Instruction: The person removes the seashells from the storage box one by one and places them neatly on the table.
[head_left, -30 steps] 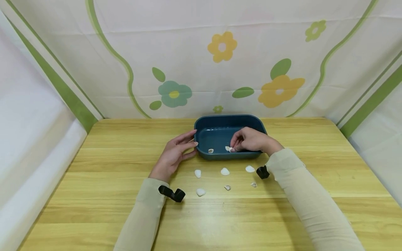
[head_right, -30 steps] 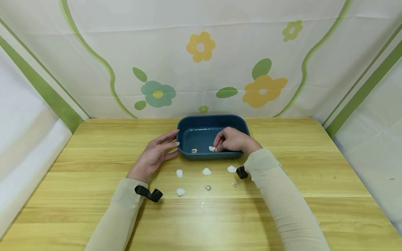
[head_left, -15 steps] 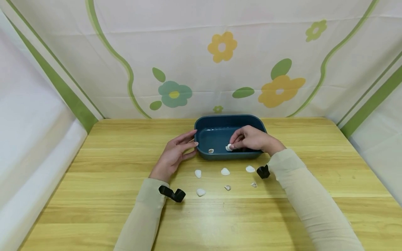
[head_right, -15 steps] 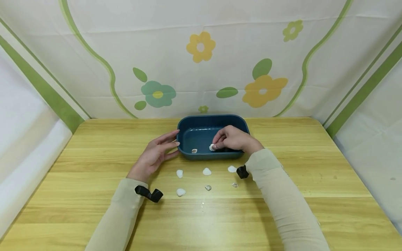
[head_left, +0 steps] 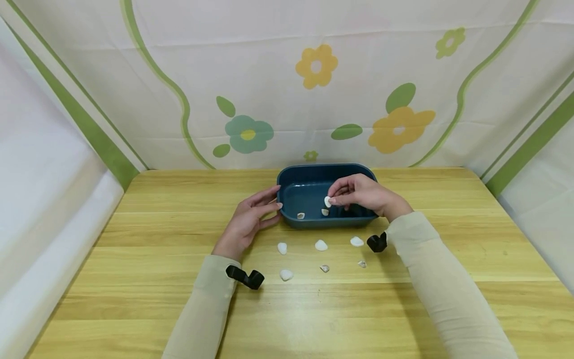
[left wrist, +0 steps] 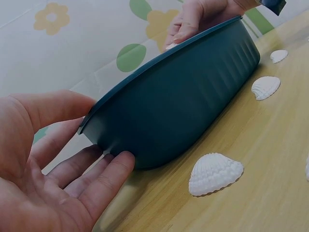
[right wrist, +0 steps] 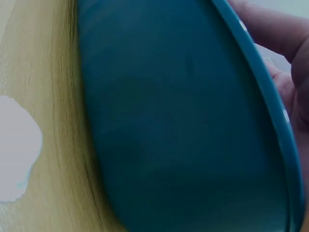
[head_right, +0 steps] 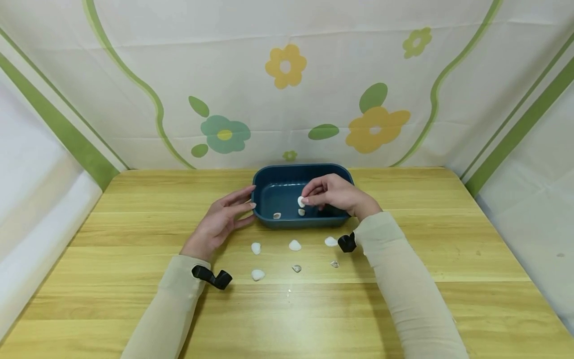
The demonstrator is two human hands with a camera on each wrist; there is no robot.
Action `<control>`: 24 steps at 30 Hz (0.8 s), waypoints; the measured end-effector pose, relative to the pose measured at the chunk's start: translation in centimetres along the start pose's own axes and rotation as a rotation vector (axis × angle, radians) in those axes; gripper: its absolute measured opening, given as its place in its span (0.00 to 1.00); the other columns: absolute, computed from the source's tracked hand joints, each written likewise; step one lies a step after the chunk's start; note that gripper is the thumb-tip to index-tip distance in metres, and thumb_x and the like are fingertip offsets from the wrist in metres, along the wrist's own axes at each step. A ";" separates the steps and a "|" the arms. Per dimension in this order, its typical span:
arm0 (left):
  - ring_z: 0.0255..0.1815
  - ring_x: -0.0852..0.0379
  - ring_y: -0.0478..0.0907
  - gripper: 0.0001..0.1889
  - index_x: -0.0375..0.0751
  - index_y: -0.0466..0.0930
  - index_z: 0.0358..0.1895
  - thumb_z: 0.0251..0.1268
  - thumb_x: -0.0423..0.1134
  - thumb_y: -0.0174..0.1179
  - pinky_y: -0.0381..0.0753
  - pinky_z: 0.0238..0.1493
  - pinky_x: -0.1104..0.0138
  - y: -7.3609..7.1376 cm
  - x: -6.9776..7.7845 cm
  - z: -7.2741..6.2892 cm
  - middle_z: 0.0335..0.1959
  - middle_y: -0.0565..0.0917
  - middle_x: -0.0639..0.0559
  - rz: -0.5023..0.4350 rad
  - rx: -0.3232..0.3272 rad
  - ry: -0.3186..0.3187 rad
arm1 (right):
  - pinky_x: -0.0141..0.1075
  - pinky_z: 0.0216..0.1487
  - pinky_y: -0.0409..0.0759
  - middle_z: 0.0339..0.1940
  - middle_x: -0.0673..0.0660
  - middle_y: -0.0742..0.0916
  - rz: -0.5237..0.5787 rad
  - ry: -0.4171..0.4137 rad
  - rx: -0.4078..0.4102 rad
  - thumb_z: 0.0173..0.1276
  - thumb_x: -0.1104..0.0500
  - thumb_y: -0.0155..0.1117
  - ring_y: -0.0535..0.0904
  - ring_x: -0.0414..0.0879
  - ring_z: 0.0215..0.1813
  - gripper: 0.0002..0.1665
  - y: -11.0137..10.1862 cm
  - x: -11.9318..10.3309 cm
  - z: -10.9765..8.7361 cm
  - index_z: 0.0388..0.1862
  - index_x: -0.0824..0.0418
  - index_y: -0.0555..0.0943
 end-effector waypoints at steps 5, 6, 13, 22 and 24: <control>0.77 0.48 0.77 0.30 0.50 0.76 0.78 0.76 0.30 0.65 0.88 0.65 0.58 0.1 0.1 -0.1 0.81 0.74 0.52 0.004 -0.001 -0.001 | 0.41 0.42 0.87 0.41 0.53 0.91 0.021 0.002 0.011 0.74 0.59 0.74 0.82 0.59 0.41 0.12 -0.2 0.0 -0.2 0.50 0.65 0.86; 0.76 0.48 0.77 0.30 0.50 0.76 0.78 0.76 0.30 0.65 0.88 0.65 0.58 0.1 0.1 -0.1 0.81 0.74 0.52 0.006 -0.001 0.000 | 0.41 0.42 0.87 0.41 0.53 0.91 0.022 0.001 0.014 0.74 0.59 0.74 0.82 0.59 0.41 0.12 -0.2 -0.1 -0.2 0.50 0.65 0.86; 0.75 0.49 0.79 0.30 0.50 0.77 0.78 0.76 0.30 0.66 0.88 0.65 0.59 0.2 0.1 0.0 0.81 0.74 0.52 0.010 0.000 0.000 | 0.43 0.42 0.87 0.42 0.57 0.91 0.014 -0.006 0.015 0.75 0.58 0.74 0.81 0.60 0.42 0.13 -0.2 -0.2 -0.4 0.50 0.65 0.86; 0.77 0.48 0.76 0.29 0.51 0.76 0.78 0.76 0.31 0.65 0.88 0.66 0.58 0.1 0.1 -0.2 0.81 0.74 0.52 0.012 0.000 -0.001 | 0.42 0.41 0.87 0.46 0.63 0.91 0.011 -0.035 0.073 0.76 0.57 0.74 0.82 0.61 0.41 0.12 -0.3 -0.8 -0.7 0.50 0.63 0.87; 0.77 0.49 0.76 0.29 0.51 0.76 0.78 0.76 0.31 0.65 0.88 0.66 0.57 0.1 0.1 -0.2 0.81 0.75 0.52 0.013 0.002 -0.002 | 0.44 0.41 0.88 0.45 0.60 0.91 0.009 -0.044 0.089 0.76 0.56 0.74 0.82 0.63 0.42 0.12 -0.4 -1.1 -1.0 0.50 0.63 0.87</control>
Point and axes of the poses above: each hand's wrist, its own z-axis towards the middle knuckle, its own y-axis out of the palm, x = y × z, the point moved 7 cm from there along z, towards the middle knuckle
